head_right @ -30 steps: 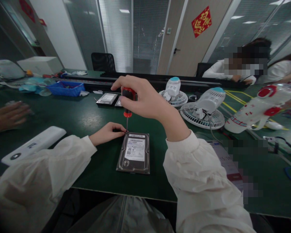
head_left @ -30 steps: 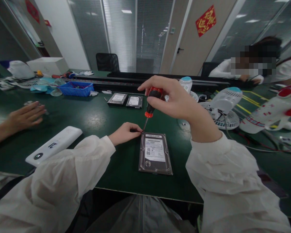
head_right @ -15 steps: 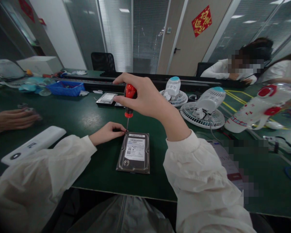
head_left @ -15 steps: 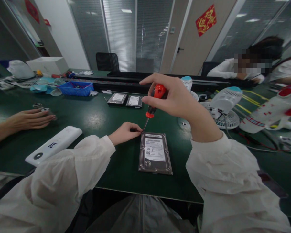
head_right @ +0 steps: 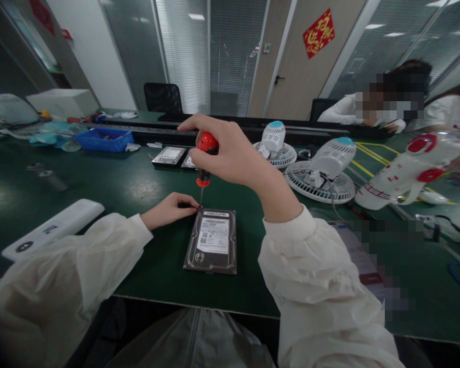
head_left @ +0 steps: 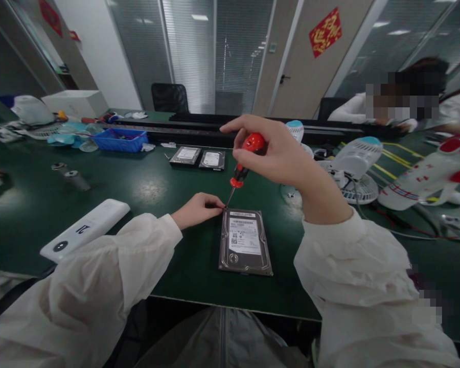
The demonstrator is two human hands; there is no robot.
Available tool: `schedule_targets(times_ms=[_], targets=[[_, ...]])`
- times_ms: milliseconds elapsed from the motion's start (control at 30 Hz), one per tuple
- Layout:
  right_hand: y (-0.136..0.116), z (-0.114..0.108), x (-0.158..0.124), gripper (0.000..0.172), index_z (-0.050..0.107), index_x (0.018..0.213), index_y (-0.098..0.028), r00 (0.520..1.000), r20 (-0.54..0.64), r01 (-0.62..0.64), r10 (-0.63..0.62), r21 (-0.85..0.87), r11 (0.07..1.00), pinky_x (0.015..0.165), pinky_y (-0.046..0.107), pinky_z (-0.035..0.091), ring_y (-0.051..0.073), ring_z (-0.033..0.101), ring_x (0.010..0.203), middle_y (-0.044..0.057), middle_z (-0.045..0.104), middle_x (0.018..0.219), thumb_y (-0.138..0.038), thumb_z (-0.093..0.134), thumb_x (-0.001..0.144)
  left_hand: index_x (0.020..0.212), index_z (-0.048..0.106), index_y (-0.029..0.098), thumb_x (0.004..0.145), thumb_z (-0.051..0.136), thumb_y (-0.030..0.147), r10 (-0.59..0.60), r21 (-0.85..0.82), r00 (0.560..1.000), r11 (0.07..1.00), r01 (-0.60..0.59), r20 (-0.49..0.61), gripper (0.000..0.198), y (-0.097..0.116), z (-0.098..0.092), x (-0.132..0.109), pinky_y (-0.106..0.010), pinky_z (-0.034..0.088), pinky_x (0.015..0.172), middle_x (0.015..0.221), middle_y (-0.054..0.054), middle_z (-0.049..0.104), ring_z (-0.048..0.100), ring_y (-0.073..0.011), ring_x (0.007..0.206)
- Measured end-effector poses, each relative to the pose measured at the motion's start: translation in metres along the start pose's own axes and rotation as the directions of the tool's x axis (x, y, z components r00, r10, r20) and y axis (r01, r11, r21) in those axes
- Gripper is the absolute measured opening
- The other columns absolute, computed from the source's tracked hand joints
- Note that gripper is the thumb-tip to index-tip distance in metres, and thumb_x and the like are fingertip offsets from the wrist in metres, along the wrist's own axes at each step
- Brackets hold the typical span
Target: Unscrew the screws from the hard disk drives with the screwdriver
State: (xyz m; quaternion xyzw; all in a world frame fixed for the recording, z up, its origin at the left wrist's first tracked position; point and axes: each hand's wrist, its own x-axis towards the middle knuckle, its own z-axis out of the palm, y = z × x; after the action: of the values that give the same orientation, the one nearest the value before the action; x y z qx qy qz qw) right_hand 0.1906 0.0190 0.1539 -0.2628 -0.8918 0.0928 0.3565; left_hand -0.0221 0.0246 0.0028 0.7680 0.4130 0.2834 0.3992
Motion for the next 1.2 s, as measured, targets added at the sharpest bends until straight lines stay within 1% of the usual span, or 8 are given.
schedule_targets(times_ms=[133, 267, 400, 467, 633, 867, 1033, 1200], targets=[[0.0017, -0.0026, -0.0009, 0.044, 0.056, 0.123, -0.019, 0.999, 0.007, 0.034, -0.034, 0.022, 0.999, 0.086, 0.037, 0.051, 0.018, 0.06, 0.088, 0.003, 0.064, 0.096, -0.014, 0.057, 0.08, 0.093, 0.079, 0.016, 0.085, 0.066, 0.031, 0.0, -0.003, 1.0, 1.0, 0.0, 0.0, 0.021, -0.0009, -0.0003, 0.0, -0.039, 0.053, 0.096, 0.098, -0.006, 0.08, 0.072, -0.0231, 0.097], [0.0005, -0.0045, -0.0004, 0.032, 0.061, 0.109, -0.017, 0.999, 0.034, 0.03, -0.029, -0.017, 0.999, 0.081, 0.034, 0.049, 0.017, 0.059, 0.087, 0.004, 0.064, 0.095, -0.01, 0.054, 0.078, 0.095, 0.079, 0.017, 0.086, 0.067, 0.033, 0.007, -0.003, 1.0, 1.0, -0.007, -0.001, 0.022, -0.0054, -0.0004, 0.0005, -0.039, 0.053, 0.097, 0.1, -0.005, 0.08, 0.072, -0.023, 0.098], [0.0005, -0.0037, 0.0002, 0.017, 0.066, 0.102, -0.017, 1.0, 0.02, 0.009, -0.007, -0.1, 0.995, 0.076, 0.032, 0.047, 0.016, 0.059, 0.079, 0.004, 0.067, 0.088, -0.02, 0.057, 0.088, 0.096, 0.08, 0.018, 0.087, 0.067, 0.033, 0.021, 0.003, 1.0, 1.0, -0.021, 0.002, 0.022, -0.0066, -0.0002, 0.0007, -0.038, 0.053, 0.097, 0.099, -0.005, 0.079, 0.072, -0.0228, 0.098], [0.0007, -0.0036, -0.0001, 0.018, 0.067, 0.103, -0.017, 1.0, -0.004, 0.028, -0.028, -0.128, 0.991, 0.077, 0.032, 0.047, 0.016, 0.06, 0.08, 0.004, 0.068, 0.089, -0.024, 0.058, 0.09, 0.095, 0.08, 0.017, 0.087, 0.067, 0.033, 0.021, -0.001, 1.0, 1.0, -0.021, 0.004, 0.022, -0.006, -0.0003, 0.0006, -0.039, 0.053, 0.096, 0.099, -0.005, 0.079, 0.072, -0.023, 0.098], [-0.0027, -0.0062, -0.0014, 0.034, 0.064, 0.112, -0.018, 0.998, 0.047, 0.035, -0.032, -0.07, 0.997, 0.081, 0.033, 0.05, 0.018, 0.062, 0.089, 0.006, 0.067, 0.1, -0.012, 0.059, 0.079, 0.096, 0.08, 0.018, 0.088, 0.066, 0.033, 0.018, -0.001, 1.0, 1.0, -0.018, 0.011, 0.022, -0.0049, -0.0009, 0.0003, -0.039, 0.053, 0.097, 0.1, -0.005, 0.079, 0.072, -0.023, 0.099], [-0.0004, -0.0048, -0.0011, 0.021, 0.066, 0.107, -0.017, 1.0, 0.009, 0.03, -0.03, -0.058, 0.998, 0.082, 0.035, 0.05, 0.018, 0.062, 0.084, 0.005, 0.068, 0.092, -0.025, 0.062, 0.088, 0.095, 0.08, 0.018, 0.087, 0.067, 0.031, 0.02, -0.004, 1.0, 1.0, -0.02, 0.005, 0.021, -0.0046, -0.0004, 0.0009, -0.039, 0.053, 0.097, 0.099, -0.005, 0.08, 0.072, -0.023, 0.098], [-0.0017, -0.0075, -0.0019, 0.038, 0.06, 0.114, -0.017, 0.997, 0.081, 0.016, -0.015, -0.01, 1.0, 0.081, 0.035, 0.05, 0.018, 0.061, 0.088, 0.005, 0.065, 0.099, -0.014, 0.065, 0.077, 0.095, 0.08, 0.018, 0.087, 0.067, 0.032, 0.019, -0.009, 1.0, 1.0, -0.019, -0.001, 0.021, -0.007, -0.0004, 0.0007, -0.039, 0.052, 0.097, 0.099, -0.005, 0.079, 0.072, -0.023, 0.098], [-0.0007, -0.0045, -0.0006, 0.023, 0.06, 0.107, -0.018, 1.0, 0.021, 0.013, -0.013, -0.033, 0.999, 0.082, 0.036, 0.05, 0.017, 0.059, 0.085, 0.004, 0.064, 0.094, -0.026, 0.066, 0.086, 0.093, 0.079, 0.017, 0.086, 0.067, 0.031, 0.021, -0.018, 1.0, 1.0, -0.021, -0.001, 0.02, -0.0074, 0.0002, 0.0008, -0.038, 0.053, 0.096, 0.097, -0.005, 0.08, 0.072, -0.0226, 0.096]])
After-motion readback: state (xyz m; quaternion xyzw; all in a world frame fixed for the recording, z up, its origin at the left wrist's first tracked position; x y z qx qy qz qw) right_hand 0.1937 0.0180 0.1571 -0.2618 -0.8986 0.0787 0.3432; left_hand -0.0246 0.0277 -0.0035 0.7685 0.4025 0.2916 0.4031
